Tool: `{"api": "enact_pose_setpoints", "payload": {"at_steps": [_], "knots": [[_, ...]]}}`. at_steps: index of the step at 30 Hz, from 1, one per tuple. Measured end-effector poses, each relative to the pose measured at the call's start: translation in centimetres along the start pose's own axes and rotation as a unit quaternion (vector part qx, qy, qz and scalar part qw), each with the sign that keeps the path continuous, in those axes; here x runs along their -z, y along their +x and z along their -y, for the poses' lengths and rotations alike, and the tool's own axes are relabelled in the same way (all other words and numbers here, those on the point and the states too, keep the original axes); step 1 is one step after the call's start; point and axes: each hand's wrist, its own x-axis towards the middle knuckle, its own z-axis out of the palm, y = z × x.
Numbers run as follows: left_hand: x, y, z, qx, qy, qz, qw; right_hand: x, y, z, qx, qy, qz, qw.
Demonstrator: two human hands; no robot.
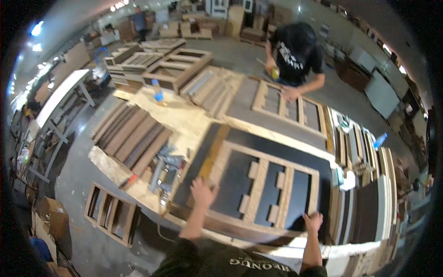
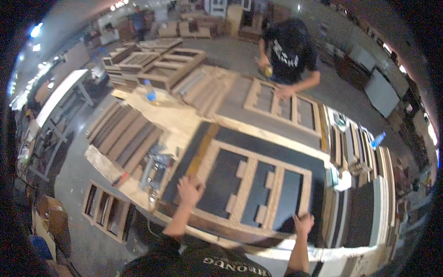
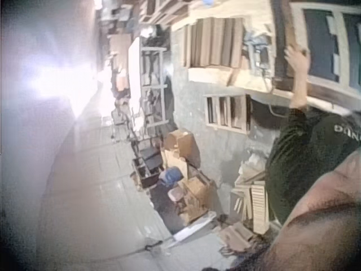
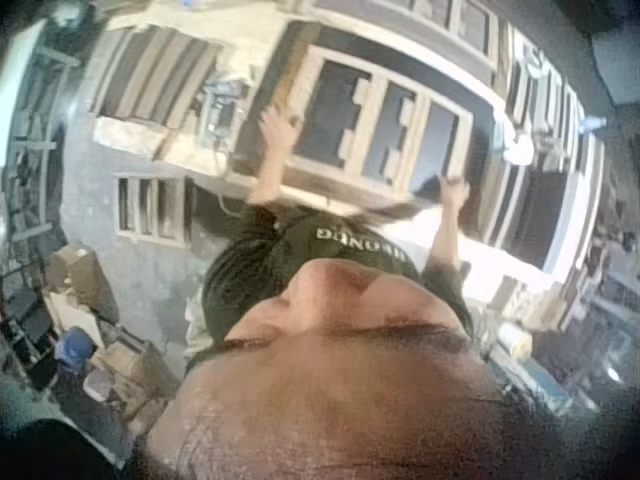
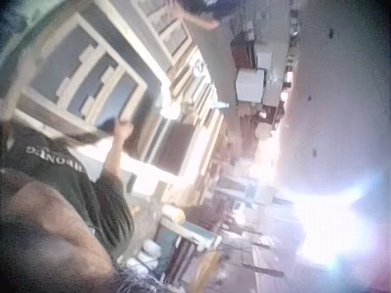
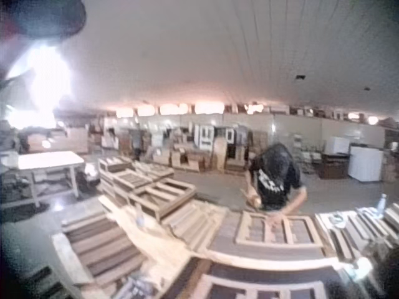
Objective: The person assembles wooden frames by arranging wooden strips onto a template, fastening them together with a pneumatic nail gun, setting the assembled frame aside, and repeating the process with more wooden pieces.
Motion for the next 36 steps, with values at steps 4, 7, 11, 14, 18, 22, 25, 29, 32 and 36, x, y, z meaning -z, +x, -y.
{"api": "enact_pose_setpoints", "payload": {"at_steps": [4,7,11,14,18,22,25,29,32,36], "knots": [[-0.8,-0.8,-0.4,-0.031,-0.072,-0.027,0.997,-0.9,-1.9,-0.8,-0.023,0.063,-0.139,0.988],[-0.9,0.0,-1.1,-0.014,-0.107,-0.037,0.994,-1.8,0.1,-2.9,0.021,0.071,-0.136,0.988],[-0.6,0.0,-0.8,0.027,-0.097,-0.102,0.990,-0.9,1.1,-1.6,0.009,0.129,-0.060,0.990],[0.9,0.5,0.3,-0.040,-0.150,-0.018,0.988,-0.2,2.8,-1.3,-0.017,0.195,0.008,0.981],[1.6,0.6,-6.3,0.028,-0.072,0.001,0.997,-3.0,8.4,-7.7,-0.043,0.324,0.184,0.927],[2.7,-3.1,-3.9,0.081,0.014,0.030,0.996,-1.9,8.2,-5.8,-0.002,0.361,0.222,0.906],[3.3,-7.9,-1.5,-0.019,-0.107,-0.169,0.980,0.7,8.1,-4.5,0.057,0.317,0.185,0.929],[6.4,-16.9,-3.2,0.190,-0.389,0.193,0.881,0.9,16.5,-11.2,0.456,-0.111,0.081,0.879],[2.1,-19.4,-2.8,0.290,-0.683,0.312,0.594,4.8,12.2,-2.6,0.168,0.156,0.166,0.959],[-1.4,-17.4,-6.4,0.280,-0.834,0.236,0.414,4.3,14.0,-4.8,0.102,0.354,0.228,0.901]]}}
